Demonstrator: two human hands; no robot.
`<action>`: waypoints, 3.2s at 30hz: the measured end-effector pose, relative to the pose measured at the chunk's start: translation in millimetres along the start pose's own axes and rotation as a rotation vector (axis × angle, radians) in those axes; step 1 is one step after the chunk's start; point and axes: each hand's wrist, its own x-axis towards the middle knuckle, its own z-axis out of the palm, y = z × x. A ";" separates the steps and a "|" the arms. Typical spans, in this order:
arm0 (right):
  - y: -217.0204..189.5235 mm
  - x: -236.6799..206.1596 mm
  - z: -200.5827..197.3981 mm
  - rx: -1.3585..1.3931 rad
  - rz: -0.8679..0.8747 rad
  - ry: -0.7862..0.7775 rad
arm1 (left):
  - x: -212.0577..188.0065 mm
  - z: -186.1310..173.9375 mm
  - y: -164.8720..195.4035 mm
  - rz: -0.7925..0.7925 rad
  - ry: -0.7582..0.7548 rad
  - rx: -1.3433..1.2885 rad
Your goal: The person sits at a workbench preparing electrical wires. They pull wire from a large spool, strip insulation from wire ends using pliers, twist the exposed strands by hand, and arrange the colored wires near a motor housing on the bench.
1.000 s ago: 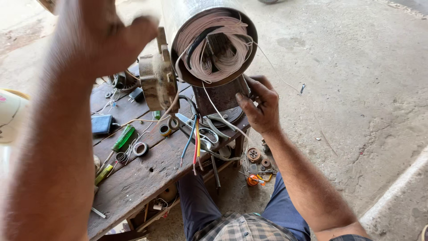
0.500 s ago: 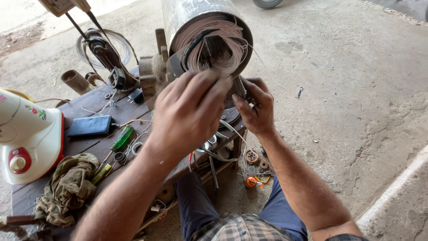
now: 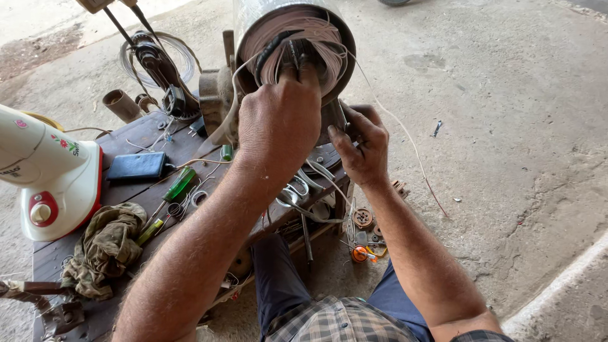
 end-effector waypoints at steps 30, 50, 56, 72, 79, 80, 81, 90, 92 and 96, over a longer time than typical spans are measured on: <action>1.6 -3.6 12.5 0.331 0.138 0.026 | -30.9 19.2 -10.0 0.067 0.515 -0.655; 14.5 -7.0 20.8 0.324 0.085 0.068 | -58.9 4.4 -65.9 -0.047 0.686 -0.466; 8.4 -2.9 19.1 0.407 0.138 0.030 | -5.8 20.9 -63.8 -0.029 0.555 -0.386; -4.8 4.8 9.2 0.317 0.073 -0.007 | 44.2 -16.2 -66.4 0.314 0.352 0.036; -16.4 5.4 7.9 0.238 0.060 -0.041 | 40.4 -32.9 -68.3 0.335 0.259 0.035; -17.1 4.4 6.0 0.188 0.078 -0.050 | 38.4 -35.6 -72.5 0.357 0.257 -0.028; -17.4 4.1 3.4 0.139 0.094 -0.060 | 34.5 -37.8 -77.8 0.379 0.272 -0.097; -27.1 -23.4 -58.2 0.292 0.195 0.009 | -74.5 -27.4 -99.0 0.330 0.401 -0.339; -35.6 -28.3 -71.4 0.504 0.208 0.073 | -97.6 -20.7 -82.6 0.353 0.413 -0.413; -51.6 -46.8 -72.1 0.422 0.203 -0.057 | -120.9 -18.1 -72.3 0.244 0.372 -0.540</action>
